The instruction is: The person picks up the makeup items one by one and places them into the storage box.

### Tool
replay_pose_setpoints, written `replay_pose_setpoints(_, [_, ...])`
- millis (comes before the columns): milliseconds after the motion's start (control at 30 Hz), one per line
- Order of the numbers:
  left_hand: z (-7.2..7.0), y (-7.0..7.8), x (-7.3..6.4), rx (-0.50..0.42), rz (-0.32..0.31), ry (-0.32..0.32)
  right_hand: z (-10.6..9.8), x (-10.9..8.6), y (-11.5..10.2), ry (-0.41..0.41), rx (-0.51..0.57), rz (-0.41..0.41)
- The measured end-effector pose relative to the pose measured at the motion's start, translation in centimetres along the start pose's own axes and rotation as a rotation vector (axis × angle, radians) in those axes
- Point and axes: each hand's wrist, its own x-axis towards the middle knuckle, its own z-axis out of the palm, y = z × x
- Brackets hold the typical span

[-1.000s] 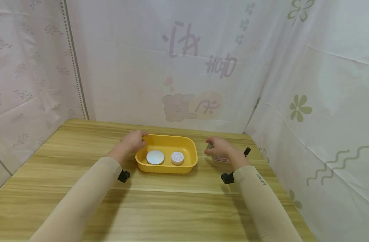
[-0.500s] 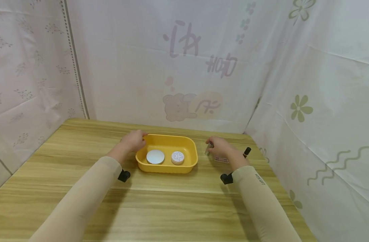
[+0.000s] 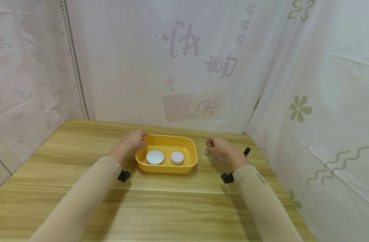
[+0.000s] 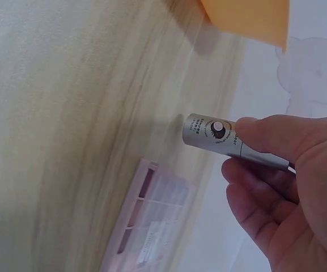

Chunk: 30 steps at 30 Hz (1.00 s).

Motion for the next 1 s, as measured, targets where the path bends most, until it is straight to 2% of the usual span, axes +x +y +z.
replay_pose_setpoints(533, [0.1, -0.1, 0.2, 0.005, 0.008, 0.0, -2.4, -0.5, -1.5, 0.025, 0.025, -0.049])
replay_pose_setpoints(800, [0.0, 0.0, 0.2, 0.014, 0.01, 0.002, -3.9, -0.5, -3.2, 0.051, 0.023, -0.089])
replay_pose_setpoints(1000, [0.0, 0.0, 0.3, -0.002, -0.014, -0.016, -4.4, -0.6, -4.8, 0.063, 0.0, -0.112])
